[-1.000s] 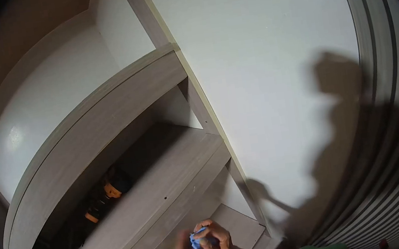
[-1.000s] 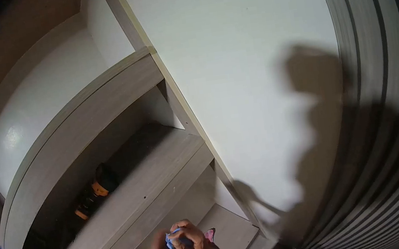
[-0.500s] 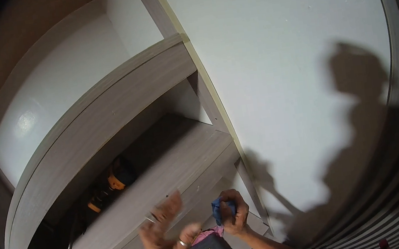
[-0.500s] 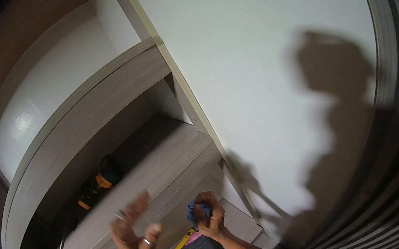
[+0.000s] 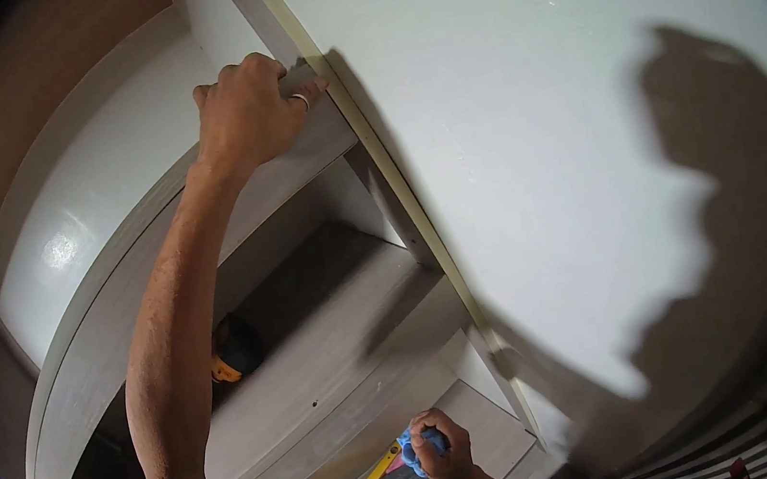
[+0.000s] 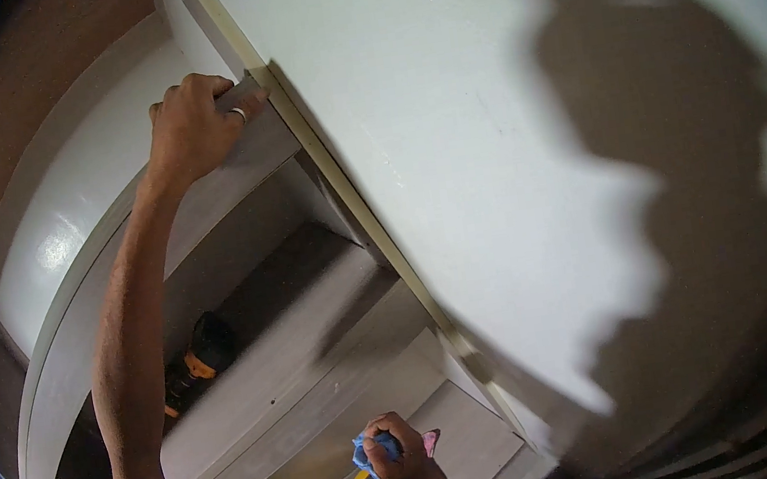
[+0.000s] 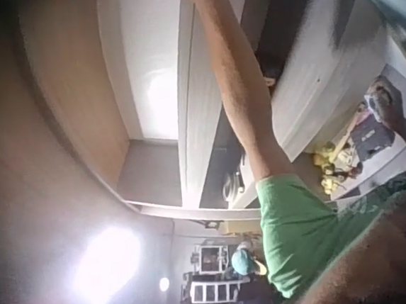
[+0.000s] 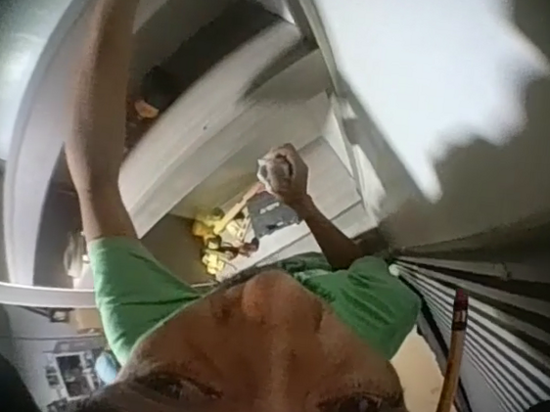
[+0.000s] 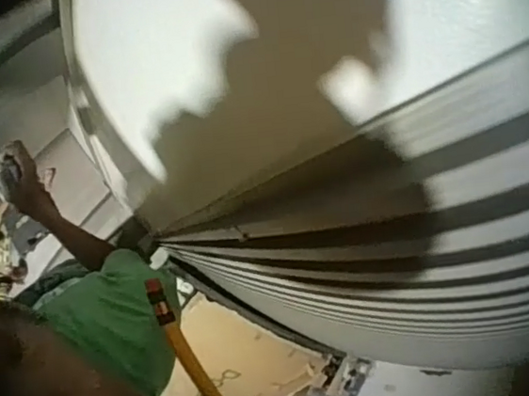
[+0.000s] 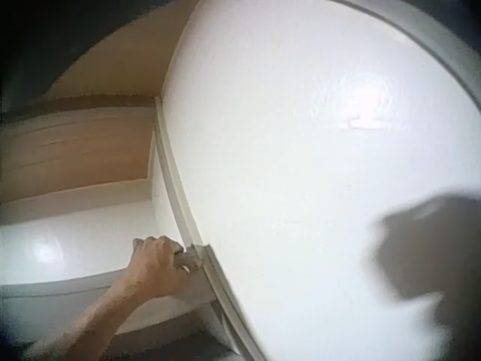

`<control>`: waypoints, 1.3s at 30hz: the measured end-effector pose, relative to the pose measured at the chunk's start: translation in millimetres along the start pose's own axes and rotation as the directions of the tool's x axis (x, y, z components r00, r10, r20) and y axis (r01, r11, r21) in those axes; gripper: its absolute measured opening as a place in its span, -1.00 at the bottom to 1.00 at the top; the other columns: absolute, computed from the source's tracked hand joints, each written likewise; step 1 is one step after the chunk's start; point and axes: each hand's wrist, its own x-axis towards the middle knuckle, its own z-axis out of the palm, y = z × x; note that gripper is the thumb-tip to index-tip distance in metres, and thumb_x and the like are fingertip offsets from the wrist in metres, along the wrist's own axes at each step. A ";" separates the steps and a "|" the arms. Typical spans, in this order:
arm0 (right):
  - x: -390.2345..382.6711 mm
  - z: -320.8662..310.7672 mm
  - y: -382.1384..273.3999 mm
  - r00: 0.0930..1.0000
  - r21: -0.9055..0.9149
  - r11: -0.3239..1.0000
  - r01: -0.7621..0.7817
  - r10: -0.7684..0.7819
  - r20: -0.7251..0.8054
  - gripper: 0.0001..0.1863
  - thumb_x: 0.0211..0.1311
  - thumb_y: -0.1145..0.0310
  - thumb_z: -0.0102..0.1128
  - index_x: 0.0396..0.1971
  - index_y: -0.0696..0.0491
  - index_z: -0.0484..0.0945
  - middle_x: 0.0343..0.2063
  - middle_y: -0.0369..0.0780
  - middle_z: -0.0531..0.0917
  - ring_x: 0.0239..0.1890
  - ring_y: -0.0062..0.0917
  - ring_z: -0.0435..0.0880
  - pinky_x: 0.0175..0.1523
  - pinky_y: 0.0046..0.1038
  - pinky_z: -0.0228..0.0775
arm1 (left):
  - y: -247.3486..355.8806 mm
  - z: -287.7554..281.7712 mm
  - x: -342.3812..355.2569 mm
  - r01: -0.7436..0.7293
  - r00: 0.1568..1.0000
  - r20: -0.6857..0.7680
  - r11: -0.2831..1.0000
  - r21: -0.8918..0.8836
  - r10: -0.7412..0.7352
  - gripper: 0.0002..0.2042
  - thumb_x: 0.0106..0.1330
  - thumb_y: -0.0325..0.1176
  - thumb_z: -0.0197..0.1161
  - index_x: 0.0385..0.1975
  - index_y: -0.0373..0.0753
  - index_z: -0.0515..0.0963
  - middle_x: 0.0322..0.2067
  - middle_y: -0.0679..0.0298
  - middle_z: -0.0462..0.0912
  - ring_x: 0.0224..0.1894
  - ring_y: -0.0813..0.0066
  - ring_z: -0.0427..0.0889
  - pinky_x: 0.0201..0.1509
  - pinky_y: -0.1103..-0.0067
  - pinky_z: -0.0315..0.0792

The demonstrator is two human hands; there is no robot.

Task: Applying a decorative laminate strip to the edge of a shelf using a cloth to press it down.

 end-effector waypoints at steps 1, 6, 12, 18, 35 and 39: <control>0.1 -2.7 2.2 0.999 0.004 0.999 -0.040 0.040 0.005 -0.82 0.23 0.34 0.15 -0.32 0.14 0.45 -0.35 -0.14 0.55 -0.29 -0.50 0.54 -0.12 -0.47 0.40 | 2.1 0.2 1.4 0.059 0.996 0.071 0.998 0.002 -0.059 -0.61 0.22 -0.06 0.32 -0.36 -0.35 0.68 -0.57 0.07 0.66 -0.35 0.14 0.66 0.07 0.17 0.30; 6.3 -6.8 5.5 0.995 0.035 0.995 -0.096 0.095 0.043 -0.79 0.22 0.30 0.16 -0.32 0.15 0.45 -0.35 -0.13 0.56 -0.28 -0.49 0.55 -0.11 -0.46 0.39 | -16.3 -1.5 10.2 0.036 0.999 0.039 0.986 -0.162 -0.030 -0.65 0.25 -0.08 0.28 -0.41 -0.32 0.70 -0.56 0.09 0.68 -0.43 0.20 0.67 -0.06 0.20 0.41; 5.9 -3.8 23.4 0.991 0.005 0.995 -0.100 0.099 0.095 -0.77 0.23 0.28 0.17 -0.30 0.14 0.45 -0.35 -0.11 0.56 -0.26 -0.43 0.57 -0.11 -0.42 0.41 | -10.9 -2.5 11.7 -0.013 0.998 0.067 0.997 -0.071 0.017 -0.61 0.29 -0.08 0.26 -0.31 -0.38 0.70 -0.49 0.02 0.70 -0.52 0.29 0.66 -0.28 0.36 0.52; 5.8 -3.9 33.3 0.985 -0.037 0.996 -0.076 0.081 0.155 -0.79 0.25 0.31 0.16 -0.28 0.14 0.46 -0.32 -0.10 0.55 -0.24 -0.35 0.58 -0.09 -0.38 0.41 | -8.6 12.6 8.0 -0.064 0.994 -0.091 0.997 0.047 0.068 -0.68 0.28 -0.22 0.20 -0.57 -0.39 0.58 -0.57 0.01 0.63 -0.29 0.05 0.64 0.03 0.02 0.32; 11.9 2.2 35.7 0.970 0.033 0.995 -0.095 0.085 0.230 -0.77 0.21 0.30 0.19 -0.29 0.15 0.45 -0.34 -0.10 0.55 -0.25 -0.36 0.58 -0.07 -0.36 0.40 | -8.7 16.1 8.8 -0.097 0.977 -0.181 0.991 0.097 0.113 -0.64 0.29 -0.13 0.24 -0.48 -0.37 0.69 -0.77 0.15 0.54 -0.72 0.43 0.46 -0.51 0.38 0.36; 9.9 0.0 31.2 0.977 0.030 0.993 -0.113 0.105 0.185 -0.78 0.20 0.31 0.17 -0.34 0.16 0.45 -0.38 -0.12 0.57 -0.27 -0.47 0.57 -0.06 -0.41 0.39 | -16.1 13.0 8.0 -0.088 0.982 -0.157 0.989 0.123 0.107 -0.60 0.33 -0.08 0.19 -0.39 -0.38 0.68 -0.59 0.10 0.62 -0.54 0.42 0.56 -0.38 0.36 0.42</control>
